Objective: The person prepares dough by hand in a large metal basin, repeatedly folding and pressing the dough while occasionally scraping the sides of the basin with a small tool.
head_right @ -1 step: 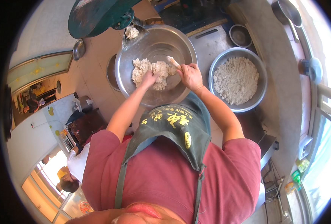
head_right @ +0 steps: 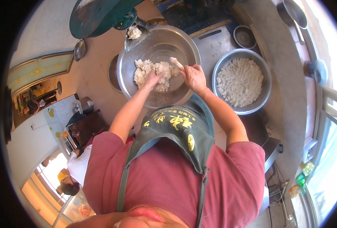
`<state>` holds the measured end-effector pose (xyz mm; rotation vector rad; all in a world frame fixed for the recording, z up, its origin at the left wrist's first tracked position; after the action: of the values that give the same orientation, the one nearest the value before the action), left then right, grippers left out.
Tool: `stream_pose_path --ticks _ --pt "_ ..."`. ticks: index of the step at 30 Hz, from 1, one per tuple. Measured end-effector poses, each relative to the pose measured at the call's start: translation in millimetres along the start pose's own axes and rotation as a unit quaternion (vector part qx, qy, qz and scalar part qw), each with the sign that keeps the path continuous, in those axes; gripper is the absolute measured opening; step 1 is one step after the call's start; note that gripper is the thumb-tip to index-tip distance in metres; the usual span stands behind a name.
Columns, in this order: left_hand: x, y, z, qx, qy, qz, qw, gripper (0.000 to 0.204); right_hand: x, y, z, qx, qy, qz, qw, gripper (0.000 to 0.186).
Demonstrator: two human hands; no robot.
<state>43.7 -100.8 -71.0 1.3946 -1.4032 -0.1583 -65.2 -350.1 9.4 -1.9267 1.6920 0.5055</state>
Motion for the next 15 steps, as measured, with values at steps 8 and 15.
stream_pose_path --ticks 8,15 --pt "33.0 -20.2 18.5 0.051 -0.036 0.143 0.988 0.066 -3.8 -1.1 0.5 0.01 0.031 0.009 0.999 0.019" --pt "59.2 9.3 6.0 0.154 -0.277 0.214 0.924 0.032 -10.4 -4.7 -1.5 -0.009 0.058 0.029 0.998 0.015"
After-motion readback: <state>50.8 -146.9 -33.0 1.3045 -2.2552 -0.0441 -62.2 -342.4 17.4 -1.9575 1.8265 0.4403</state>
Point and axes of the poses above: each hand's wrist, its own y-axis away from the middle knuckle, its own z-axis out of the palm, x = y × z, the point moved 2 cm from there along -y, towards the middle knuckle, and after that the axes turned 13 degrees about -x, right-handed, at the moved point
